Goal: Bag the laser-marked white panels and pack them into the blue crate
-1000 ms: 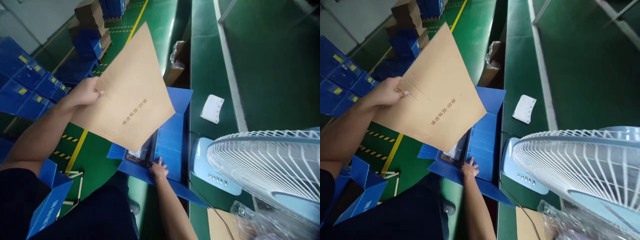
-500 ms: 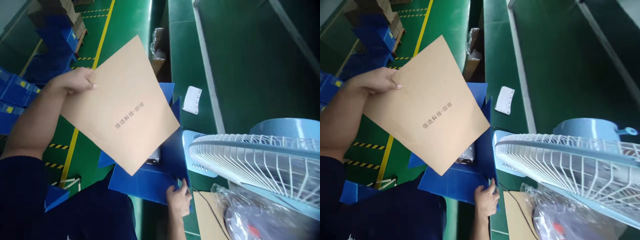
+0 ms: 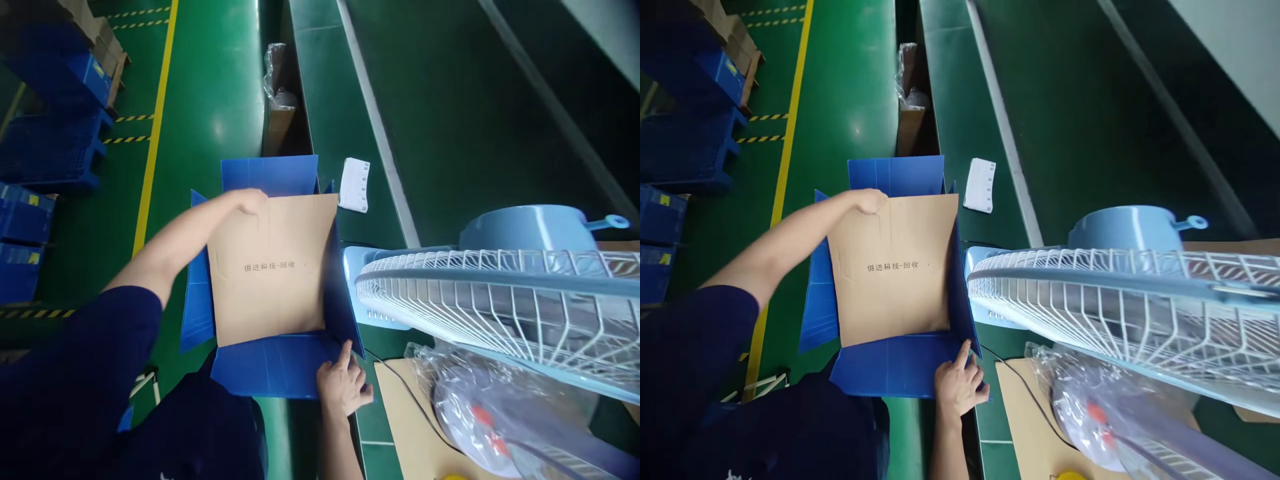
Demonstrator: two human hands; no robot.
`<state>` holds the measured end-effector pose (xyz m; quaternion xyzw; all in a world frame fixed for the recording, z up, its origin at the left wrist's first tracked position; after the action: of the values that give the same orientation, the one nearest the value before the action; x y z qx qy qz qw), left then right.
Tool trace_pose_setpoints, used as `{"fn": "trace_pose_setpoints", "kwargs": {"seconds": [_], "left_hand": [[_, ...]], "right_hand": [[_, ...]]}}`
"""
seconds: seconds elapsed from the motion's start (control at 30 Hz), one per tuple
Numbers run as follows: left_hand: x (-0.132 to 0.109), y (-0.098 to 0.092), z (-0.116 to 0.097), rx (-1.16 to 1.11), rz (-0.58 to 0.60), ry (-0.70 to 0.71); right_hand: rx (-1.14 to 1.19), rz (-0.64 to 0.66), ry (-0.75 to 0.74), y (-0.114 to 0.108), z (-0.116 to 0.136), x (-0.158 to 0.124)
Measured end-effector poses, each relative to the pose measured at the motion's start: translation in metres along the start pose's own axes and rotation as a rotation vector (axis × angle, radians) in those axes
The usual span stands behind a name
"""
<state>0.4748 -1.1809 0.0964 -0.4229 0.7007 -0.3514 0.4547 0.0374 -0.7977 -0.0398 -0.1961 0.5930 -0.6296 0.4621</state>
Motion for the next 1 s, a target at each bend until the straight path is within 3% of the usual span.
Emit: {"fn": "trace_pose_setpoints", "kwargs": {"seconds": [0.07, 0.17, 0.23, 0.3, 0.4, 0.47, 0.53, 0.7, 0.8, 0.9, 1.0], "left_hand": [[0.026, 0.039, 0.002, -0.021, 0.009, -0.088], [0.032, 0.104, -0.002, -0.042, -0.091, -0.167], [0.015, 0.161, -0.020, -0.075, -0.138, -0.141], [-0.016, 0.226, -0.049, -0.139, -0.113, -0.038], [-0.067, 0.316, -0.092, -0.187, 0.030, 0.105], [-0.087, 0.361, -0.103, -0.169, 0.127, 0.098], [-0.089, 0.392, -0.098, -0.160, 0.213, 0.075], [-0.054, 0.439, -0.065, -0.193, 0.463, -0.002], [-0.038, 0.454, -0.057, -0.259, 0.560, -0.121], [-0.031, 0.446, -0.059, -0.285, 0.526, -0.184], [-0.036, 0.414, -0.072, -0.290, 0.419, -0.145]], "right_hand": [[0.004, 0.002, -0.009, 0.001, -0.005, -0.001], [-0.030, -0.005, -0.039, 0.004, -0.013, -0.003], [-0.088, -0.014, -0.046, 0.004, -0.018, -0.006], [-0.138, -0.022, -0.057, 0.003, -0.020, -0.008], [-0.208, -0.041, -0.088, -0.001, -0.020, -0.009], [-0.258, -0.062, -0.115, -0.004, -0.019, -0.009], [-0.293, -0.088, -0.148, -0.006, -0.018, -0.009], [-0.357, -0.116, -0.212, -0.009, -0.018, -0.012], [-0.342, -0.098, -0.210, -0.006, -0.020, -0.011], [-0.299, -0.061, -0.168, -0.001, -0.020, -0.008], [-0.236, 0.007, -0.141, 0.001, -0.009, -0.005]]}}
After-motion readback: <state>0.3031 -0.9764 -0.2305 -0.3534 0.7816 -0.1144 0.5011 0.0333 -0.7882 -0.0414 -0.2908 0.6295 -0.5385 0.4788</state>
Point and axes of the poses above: each hand's wrist, its own x-axis towards the middle knuckle, its own y-axis out of the palm, z = x × y, the point moved 1 cm from there along x, towards the middle knuckle, and after that the axes turned 9 degrees about y, right-handed, at the moved point
